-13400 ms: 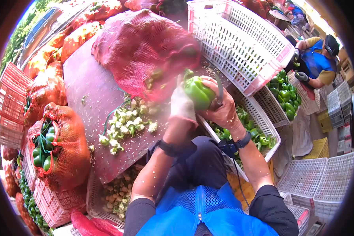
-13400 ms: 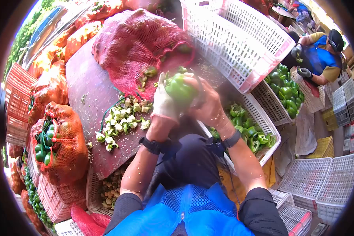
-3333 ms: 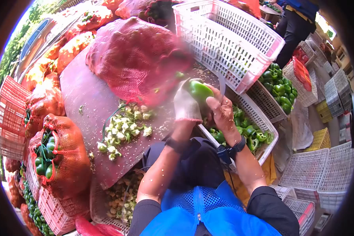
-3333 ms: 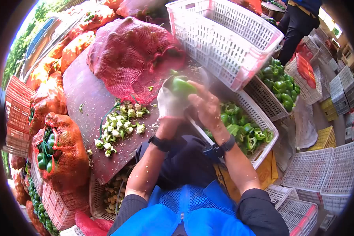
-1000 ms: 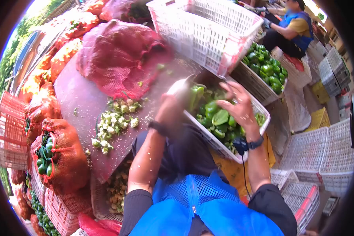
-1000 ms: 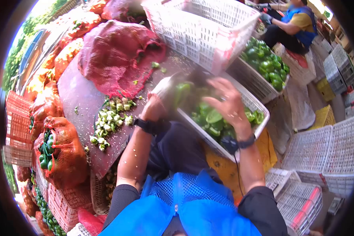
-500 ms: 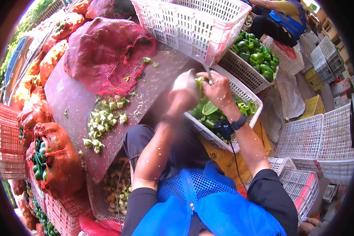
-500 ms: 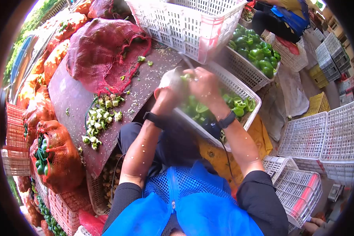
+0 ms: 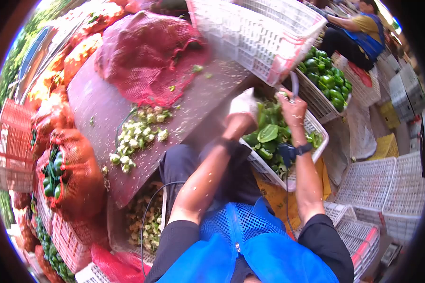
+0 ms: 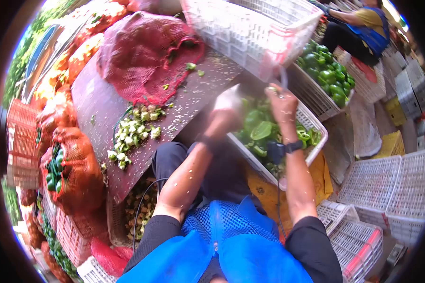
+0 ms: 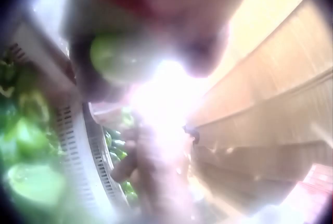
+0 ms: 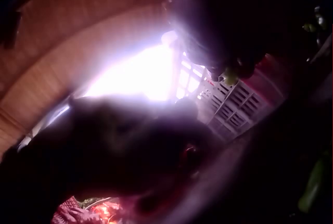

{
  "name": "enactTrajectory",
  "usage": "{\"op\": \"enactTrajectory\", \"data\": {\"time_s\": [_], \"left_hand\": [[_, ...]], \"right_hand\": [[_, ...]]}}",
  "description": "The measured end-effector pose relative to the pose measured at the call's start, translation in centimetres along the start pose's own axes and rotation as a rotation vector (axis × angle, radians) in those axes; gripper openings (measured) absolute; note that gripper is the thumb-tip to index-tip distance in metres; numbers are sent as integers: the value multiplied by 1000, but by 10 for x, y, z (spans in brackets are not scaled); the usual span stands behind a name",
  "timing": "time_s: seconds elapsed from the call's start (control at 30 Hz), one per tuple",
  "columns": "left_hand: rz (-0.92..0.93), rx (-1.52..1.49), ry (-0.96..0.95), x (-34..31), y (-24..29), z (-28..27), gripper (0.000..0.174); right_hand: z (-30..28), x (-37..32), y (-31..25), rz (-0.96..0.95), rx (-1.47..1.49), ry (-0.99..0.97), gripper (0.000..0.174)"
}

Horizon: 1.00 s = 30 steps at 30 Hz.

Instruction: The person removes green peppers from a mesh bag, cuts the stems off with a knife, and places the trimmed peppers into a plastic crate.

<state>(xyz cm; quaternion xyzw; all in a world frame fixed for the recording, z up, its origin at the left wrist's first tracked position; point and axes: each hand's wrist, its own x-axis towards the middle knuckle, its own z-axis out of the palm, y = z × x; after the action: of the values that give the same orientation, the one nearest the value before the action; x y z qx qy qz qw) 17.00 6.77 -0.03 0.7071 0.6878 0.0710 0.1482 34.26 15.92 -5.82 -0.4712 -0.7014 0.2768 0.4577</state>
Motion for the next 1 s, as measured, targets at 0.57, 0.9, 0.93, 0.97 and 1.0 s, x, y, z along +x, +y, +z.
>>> {"op": "enactTrajectory", "data": {"time_s": [0.57, 0.9, 0.93, 0.97, 1.0], "left_hand": [[-22, -168, 483, 9, -13, 9, 17], [-228, -605, 759, -7, -50, 13, 33], [-266, -760, 841, -1, -54, 18, 34], [-305, -916, 922, 2, -58, 21, 36], [-325, -835, 726, -19, -60, -5, 34]], "right_hand": [[21, 13, -31, -17, 225, -824, 28], [64, 0, -52, -78, 246, -681, 25], [69, -1, -53, -135, 219, -621, 25], [74, -3, -54, -139, 221, -624, 25], [79, -5, -57, -223, 144, -547, 24]]}}
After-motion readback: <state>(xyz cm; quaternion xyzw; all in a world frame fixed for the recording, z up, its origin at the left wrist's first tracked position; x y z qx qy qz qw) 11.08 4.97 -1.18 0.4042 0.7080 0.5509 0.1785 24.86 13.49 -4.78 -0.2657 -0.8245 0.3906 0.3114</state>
